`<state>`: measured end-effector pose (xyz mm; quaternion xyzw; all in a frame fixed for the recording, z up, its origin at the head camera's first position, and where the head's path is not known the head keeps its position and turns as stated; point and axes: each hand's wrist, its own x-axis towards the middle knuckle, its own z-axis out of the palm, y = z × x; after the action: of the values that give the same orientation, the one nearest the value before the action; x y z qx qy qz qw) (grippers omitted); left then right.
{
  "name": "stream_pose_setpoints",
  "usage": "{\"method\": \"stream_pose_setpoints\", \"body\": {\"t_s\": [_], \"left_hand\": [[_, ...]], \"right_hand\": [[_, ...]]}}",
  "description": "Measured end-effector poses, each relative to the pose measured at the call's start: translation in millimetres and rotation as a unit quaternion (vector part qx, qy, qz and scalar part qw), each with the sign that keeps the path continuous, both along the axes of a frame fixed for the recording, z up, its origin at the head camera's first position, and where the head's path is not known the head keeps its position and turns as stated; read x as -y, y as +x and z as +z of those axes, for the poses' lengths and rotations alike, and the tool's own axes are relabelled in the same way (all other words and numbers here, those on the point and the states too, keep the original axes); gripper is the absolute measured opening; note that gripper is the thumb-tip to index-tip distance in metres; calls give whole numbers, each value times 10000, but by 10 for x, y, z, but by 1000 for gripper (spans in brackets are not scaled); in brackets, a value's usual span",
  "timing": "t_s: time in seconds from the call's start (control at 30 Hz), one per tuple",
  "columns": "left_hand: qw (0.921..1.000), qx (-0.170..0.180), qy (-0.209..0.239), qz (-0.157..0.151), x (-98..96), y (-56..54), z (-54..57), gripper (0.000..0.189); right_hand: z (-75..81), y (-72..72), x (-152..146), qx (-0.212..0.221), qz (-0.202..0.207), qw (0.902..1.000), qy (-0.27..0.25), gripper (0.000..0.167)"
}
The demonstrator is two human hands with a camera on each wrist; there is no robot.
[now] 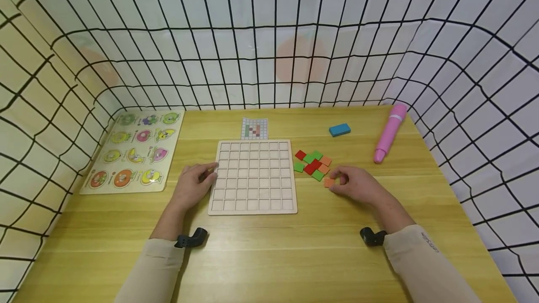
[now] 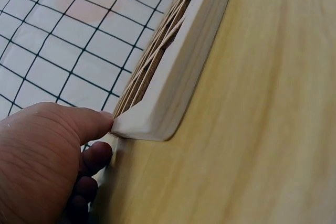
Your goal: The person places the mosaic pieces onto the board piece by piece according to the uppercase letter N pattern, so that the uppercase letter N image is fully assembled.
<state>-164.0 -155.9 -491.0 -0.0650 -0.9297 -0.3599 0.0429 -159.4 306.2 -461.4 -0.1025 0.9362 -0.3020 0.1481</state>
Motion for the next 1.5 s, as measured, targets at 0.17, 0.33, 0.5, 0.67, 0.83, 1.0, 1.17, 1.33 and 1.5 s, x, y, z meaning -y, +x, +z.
{"method": "stream_pose_setpoints", "body": {"t_s": [0.17,0.33,0.5,0.67,0.83,1.0,1.17,1.33,1.5], "left_hand": [[10000,-53,45,-1,-3,6,6,33],[10000,-24,56,46,-1,9,10,33],[10000,-29,12,18,-2,8,5,33],[10000,-39,34,49,5,11,5,33],[10000,-40,-46,28,5,-2,-22,34],[10000,-28,-53,29,4,-14,-38,34],[10000,-39,-81,27,-4,-10,-39,34],[10000,-11,-68,56,-9,-3,-26,34],[9999,-3,-82,69,-12,-2,-19,34]], "right_hand": [[34,8,42,-60,7,10000,-72,30],[38,-30,171,-175,-38,9998,-105,34],[56,-87,376,-131,-97,9996,-252,33],[87,-162,608,-222,-92,9991,-345,32],[74,-219,814,-131,-181,9984,-522,33],[34,-261,999,-69,-231,9981,-567,33],[33,-282,1157,-62,-257,9976,-642,34],[49,-333,1304,-30,-219,9977,-648,33],[45,-399,1437,13,-133,9979,-633,31]]}}
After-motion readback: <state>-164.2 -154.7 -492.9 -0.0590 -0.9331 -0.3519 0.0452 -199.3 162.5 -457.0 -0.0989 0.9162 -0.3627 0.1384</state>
